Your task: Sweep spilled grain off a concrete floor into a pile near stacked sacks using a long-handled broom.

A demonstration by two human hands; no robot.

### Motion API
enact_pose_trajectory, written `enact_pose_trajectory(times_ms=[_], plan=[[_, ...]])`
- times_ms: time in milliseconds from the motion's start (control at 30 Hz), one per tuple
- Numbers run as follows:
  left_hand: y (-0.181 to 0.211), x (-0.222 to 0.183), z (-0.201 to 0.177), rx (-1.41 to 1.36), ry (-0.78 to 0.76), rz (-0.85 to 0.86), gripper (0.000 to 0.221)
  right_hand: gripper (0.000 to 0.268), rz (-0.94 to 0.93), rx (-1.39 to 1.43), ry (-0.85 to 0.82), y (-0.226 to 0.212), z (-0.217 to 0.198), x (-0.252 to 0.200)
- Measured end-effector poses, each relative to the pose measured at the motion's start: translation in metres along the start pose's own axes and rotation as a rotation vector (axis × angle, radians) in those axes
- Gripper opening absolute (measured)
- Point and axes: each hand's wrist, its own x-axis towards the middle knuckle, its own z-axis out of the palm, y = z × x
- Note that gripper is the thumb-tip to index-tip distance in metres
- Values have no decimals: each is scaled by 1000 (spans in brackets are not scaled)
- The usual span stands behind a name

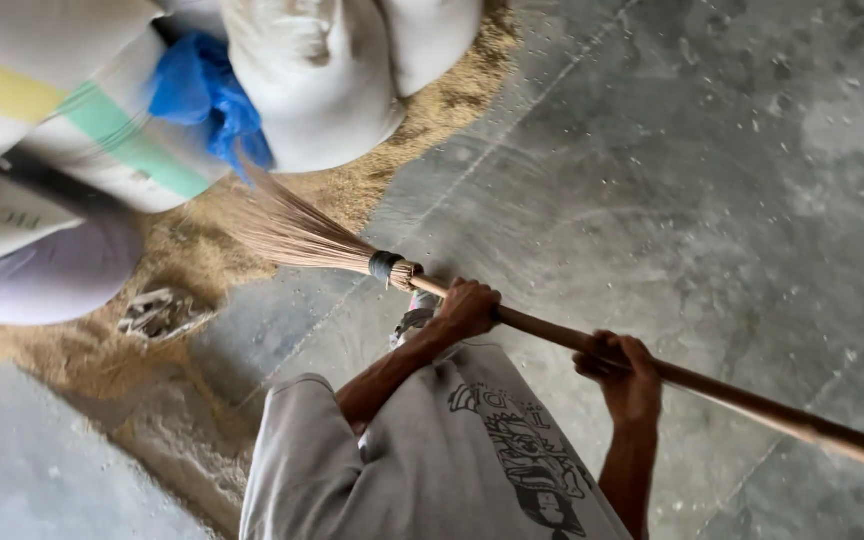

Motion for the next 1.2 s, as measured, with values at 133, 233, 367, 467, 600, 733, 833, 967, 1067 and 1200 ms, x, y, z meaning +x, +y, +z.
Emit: enact_pose_trajectory(times_ms=[133, 233, 367, 467, 600, 733, 833, 967, 1067, 1200], plan=[[38, -45, -24, -25, 151, 45, 22, 29, -42, 69, -172, -18, -30, -43], [65, -68, -5, -3, 197, 36, 20, 32, -75, 38, -185, -32, -60, -78], [119, -79, 28, -2, 14, 54, 15, 33, -177, -55, -183, -48, -131, -125], [159, -77, 55, -17, -129, 37, 13, 31, -258, -210, -99, -64, -170, -165], [202, -60, 110, -69, -42, 128, 13, 30, -301, -344, -96, -93, -160, -201], [182, -41, 165, -142, 76, 187, 15, 28, -378, -487, -31, -58, -144, -193], [118, -55, 230, -138, -11, 78, 28, 29, -271, -545, -13, 15, -117, -173], [0, -148, 274, -175, -39, -174, 35, 26, -80, -566, -123, 136, -42, -170], [-103, -216, 253, -226, -22, 16, 42, 24, -12, -539, -207, 190, 36, -191], [-133, -318, 124, -218, 246, -61, 33, 24, 38, -647, -384, 182, 132, -226]])
